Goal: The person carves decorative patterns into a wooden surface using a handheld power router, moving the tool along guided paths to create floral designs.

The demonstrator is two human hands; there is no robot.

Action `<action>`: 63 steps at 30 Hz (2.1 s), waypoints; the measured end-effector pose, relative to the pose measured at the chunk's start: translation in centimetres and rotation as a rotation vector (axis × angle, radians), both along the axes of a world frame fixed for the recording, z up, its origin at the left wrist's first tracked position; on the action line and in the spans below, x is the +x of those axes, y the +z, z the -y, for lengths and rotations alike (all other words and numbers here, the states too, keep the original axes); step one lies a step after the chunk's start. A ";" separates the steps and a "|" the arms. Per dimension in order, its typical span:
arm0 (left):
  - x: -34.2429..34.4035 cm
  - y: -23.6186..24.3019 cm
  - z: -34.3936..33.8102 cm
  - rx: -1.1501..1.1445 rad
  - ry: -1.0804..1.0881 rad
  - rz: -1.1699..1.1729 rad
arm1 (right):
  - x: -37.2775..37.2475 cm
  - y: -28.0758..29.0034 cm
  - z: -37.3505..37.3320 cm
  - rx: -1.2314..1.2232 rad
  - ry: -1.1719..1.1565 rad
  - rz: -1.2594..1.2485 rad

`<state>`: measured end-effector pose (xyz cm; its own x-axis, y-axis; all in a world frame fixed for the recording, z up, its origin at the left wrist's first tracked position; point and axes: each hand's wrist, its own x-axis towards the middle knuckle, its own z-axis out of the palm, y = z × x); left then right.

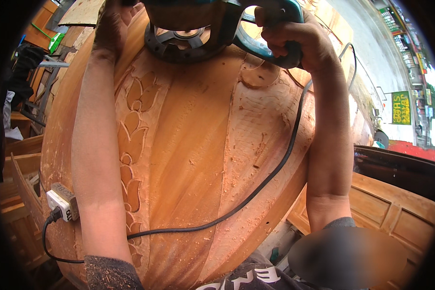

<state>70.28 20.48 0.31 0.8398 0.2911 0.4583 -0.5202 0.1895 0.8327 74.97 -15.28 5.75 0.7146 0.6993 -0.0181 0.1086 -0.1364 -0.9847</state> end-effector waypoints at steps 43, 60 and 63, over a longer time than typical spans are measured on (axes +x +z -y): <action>-4.1 -0.8 -0.7 -0.104 -0.083 -0.146 | -3.3 1.1 -1.3 -0.031 0.016 0.024; -4.1 0.0 -1.2 -0.155 -0.171 -0.054 | -3.6 0.4 -1.2 0.020 0.015 -0.045; -3.8 -0.5 -0.7 -0.172 -0.187 -0.037 | -3.9 0.5 -1.2 -0.009 -0.006 -0.031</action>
<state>66.45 21.14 -0.18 0.9016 0.2004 0.3834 -0.4326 0.4202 0.7977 71.11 -14.08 6.25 0.7175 0.6950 -0.0466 0.0768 -0.1455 -0.9864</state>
